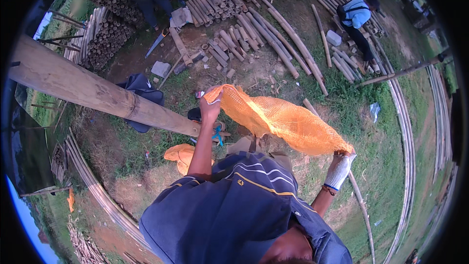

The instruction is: The person gathers short bamboo pieces from the ground and places them into an orange mesh bag. They repeat this process, filling the bag, lifting it, and then returning to gather more pieces.

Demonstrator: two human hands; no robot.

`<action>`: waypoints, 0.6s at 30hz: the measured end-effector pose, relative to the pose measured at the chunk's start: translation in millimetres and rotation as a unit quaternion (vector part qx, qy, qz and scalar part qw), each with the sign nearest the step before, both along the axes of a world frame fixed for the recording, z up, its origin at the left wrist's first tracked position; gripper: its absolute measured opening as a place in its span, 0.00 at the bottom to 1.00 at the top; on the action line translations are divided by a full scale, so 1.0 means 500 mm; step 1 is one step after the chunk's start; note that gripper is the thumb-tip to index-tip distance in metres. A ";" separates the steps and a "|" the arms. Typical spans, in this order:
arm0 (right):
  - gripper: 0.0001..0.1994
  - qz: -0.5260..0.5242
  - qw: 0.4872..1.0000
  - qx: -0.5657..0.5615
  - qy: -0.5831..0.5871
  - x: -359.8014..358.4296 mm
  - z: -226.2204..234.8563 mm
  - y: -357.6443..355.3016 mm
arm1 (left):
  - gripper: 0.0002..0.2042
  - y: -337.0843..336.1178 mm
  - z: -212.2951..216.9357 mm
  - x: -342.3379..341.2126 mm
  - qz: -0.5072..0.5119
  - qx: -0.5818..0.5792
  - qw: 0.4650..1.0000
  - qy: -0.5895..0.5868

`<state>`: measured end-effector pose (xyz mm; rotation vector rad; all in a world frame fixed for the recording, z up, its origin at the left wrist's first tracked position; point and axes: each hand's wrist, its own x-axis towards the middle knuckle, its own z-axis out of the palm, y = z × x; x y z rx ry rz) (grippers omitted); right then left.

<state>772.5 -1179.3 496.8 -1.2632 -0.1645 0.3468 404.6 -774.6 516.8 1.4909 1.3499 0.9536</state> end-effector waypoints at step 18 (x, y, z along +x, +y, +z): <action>0.17 0.456 0.861 -0.220 -0.059 0.354 -0.095 0.979 | 0.16 0.308 0.011 -0.061 0.423 0.092 0.901 -0.036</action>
